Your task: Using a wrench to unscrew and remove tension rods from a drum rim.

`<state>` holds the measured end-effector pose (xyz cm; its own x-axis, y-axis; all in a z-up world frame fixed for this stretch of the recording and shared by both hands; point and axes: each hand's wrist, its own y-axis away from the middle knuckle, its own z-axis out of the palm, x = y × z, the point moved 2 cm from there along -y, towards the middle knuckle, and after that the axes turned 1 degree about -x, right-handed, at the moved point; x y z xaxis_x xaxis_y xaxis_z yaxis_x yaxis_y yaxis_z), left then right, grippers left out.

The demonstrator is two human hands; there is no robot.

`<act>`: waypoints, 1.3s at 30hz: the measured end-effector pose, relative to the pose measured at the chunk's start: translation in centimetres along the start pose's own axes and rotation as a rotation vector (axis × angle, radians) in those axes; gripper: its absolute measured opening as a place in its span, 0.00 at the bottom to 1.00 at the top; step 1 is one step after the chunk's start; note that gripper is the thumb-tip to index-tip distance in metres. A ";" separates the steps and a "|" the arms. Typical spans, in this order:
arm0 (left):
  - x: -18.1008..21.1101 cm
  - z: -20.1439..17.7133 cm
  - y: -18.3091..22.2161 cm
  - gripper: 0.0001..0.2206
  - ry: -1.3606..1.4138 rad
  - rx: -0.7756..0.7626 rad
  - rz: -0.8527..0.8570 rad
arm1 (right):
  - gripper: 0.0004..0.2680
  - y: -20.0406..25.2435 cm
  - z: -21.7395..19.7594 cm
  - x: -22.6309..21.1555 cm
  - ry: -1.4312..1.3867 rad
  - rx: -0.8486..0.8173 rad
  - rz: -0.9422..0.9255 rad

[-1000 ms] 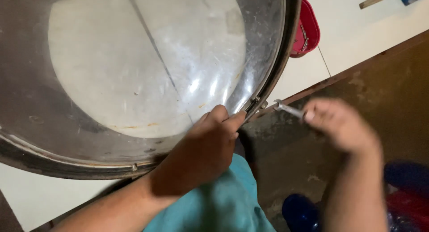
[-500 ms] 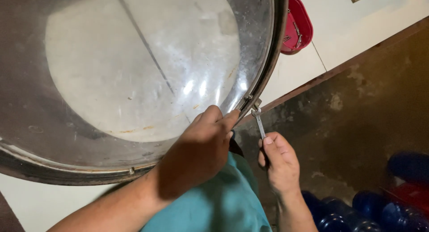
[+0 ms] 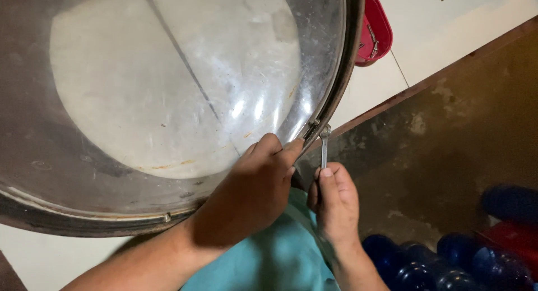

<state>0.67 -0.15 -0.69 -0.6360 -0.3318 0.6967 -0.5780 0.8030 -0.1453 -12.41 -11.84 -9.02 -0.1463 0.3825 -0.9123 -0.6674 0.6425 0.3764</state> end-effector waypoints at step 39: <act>-0.3 0.5 -0.7 0.20 0.215 -0.267 -0.213 | 0.11 -4.0 -6.8 -1.8 0.290 -0.066 0.016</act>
<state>1.02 -0.82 -1.16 -0.3785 -0.4167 0.8265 -0.5146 0.8370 0.1863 -14.48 -19.58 -10.01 -0.3534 0.1809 -0.9178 -0.7079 0.5897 0.3888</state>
